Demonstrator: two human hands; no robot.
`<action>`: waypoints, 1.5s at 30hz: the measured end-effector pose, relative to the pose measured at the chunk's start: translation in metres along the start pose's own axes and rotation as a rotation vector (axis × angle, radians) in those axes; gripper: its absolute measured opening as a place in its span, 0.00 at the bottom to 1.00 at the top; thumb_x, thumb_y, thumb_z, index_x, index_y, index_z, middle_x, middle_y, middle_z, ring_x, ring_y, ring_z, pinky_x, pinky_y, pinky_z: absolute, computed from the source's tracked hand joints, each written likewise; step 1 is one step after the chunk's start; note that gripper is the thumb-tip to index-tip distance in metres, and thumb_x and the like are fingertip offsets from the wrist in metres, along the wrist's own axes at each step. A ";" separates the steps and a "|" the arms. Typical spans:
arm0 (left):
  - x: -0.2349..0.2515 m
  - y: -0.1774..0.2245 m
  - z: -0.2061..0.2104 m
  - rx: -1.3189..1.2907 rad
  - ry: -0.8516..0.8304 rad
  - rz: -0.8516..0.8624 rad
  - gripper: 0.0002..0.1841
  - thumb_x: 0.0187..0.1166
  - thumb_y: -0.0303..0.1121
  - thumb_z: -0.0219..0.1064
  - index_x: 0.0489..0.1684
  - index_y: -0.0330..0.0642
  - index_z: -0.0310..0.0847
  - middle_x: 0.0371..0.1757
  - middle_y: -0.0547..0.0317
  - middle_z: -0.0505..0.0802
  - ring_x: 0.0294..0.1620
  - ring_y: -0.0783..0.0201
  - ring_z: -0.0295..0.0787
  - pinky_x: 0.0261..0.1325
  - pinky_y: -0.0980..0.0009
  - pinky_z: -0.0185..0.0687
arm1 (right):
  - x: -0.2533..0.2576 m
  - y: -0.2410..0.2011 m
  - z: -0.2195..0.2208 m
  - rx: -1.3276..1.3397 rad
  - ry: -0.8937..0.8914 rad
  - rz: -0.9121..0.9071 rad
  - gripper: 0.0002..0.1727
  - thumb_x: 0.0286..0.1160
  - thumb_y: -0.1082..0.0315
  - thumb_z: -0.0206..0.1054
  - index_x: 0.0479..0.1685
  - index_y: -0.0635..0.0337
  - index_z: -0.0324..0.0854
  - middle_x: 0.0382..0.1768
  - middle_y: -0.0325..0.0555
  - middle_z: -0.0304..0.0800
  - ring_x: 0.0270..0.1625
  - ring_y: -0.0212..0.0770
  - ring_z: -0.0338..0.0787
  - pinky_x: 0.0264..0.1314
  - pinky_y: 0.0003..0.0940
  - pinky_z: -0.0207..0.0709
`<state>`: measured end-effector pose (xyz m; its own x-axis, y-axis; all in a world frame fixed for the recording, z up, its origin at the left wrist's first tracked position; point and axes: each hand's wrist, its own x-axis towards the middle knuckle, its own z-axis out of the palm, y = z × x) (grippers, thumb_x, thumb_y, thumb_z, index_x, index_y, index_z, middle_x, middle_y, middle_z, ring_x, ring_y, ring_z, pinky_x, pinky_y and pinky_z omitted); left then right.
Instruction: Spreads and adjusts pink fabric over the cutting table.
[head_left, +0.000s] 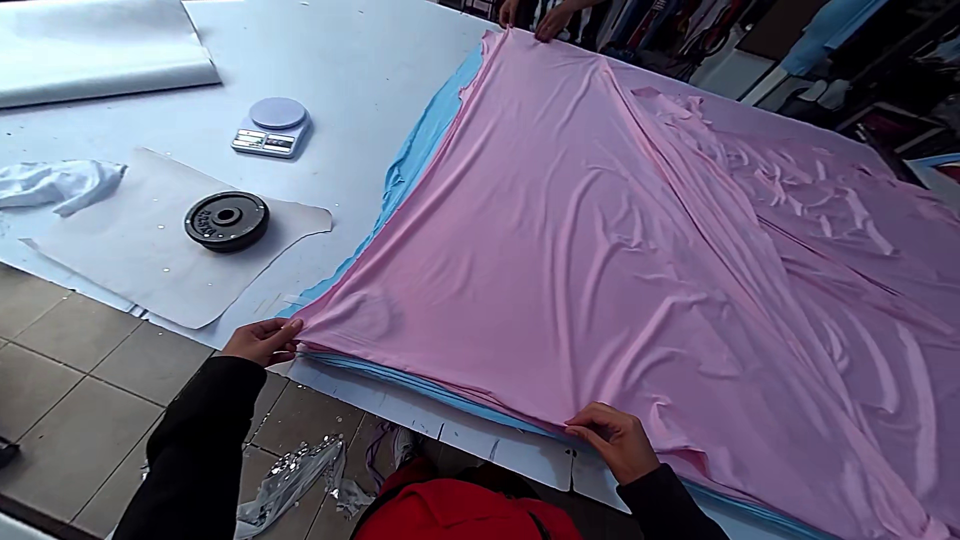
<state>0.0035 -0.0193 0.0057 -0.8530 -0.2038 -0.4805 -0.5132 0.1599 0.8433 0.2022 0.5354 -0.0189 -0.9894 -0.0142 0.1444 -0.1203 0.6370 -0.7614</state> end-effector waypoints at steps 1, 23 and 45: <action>0.000 0.000 -0.001 -0.005 0.012 0.002 0.09 0.85 0.33 0.67 0.46 0.35 0.85 0.28 0.58 0.91 0.23 0.72 0.86 0.29 0.74 0.85 | 0.000 0.000 -0.001 0.015 -0.003 0.007 0.09 0.65 0.55 0.79 0.31 0.50 0.96 0.34 0.32 0.95 0.38 0.24 0.91 0.43 0.21 0.87; 0.002 -0.030 0.007 0.076 0.006 -0.076 0.12 0.81 0.33 0.73 0.50 0.32 0.84 0.31 0.52 0.92 0.23 0.68 0.87 0.32 0.71 0.87 | -0.009 -0.010 -0.023 -0.296 -0.189 0.054 0.08 0.68 0.61 0.76 0.35 0.55 0.95 0.33 0.43 0.94 0.33 0.36 0.90 0.38 0.35 0.85; 0.010 -0.047 0.009 0.081 0.042 0.029 0.10 0.80 0.29 0.72 0.53 0.35 0.84 0.32 0.56 0.92 0.19 0.73 0.83 0.24 0.75 0.83 | -0.022 -0.006 -0.009 -0.288 0.019 0.117 0.12 0.77 0.57 0.69 0.37 0.50 0.96 0.38 0.35 0.94 0.42 0.31 0.91 0.50 0.29 0.86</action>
<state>0.0178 -0.0207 -0.0408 -0.8637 -0.2380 -0.4443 -0.4959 0.2436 0.8335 0.2253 0.5387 -0.0125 -0.9931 0.0849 0.0803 0.0250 0.8255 -0.5638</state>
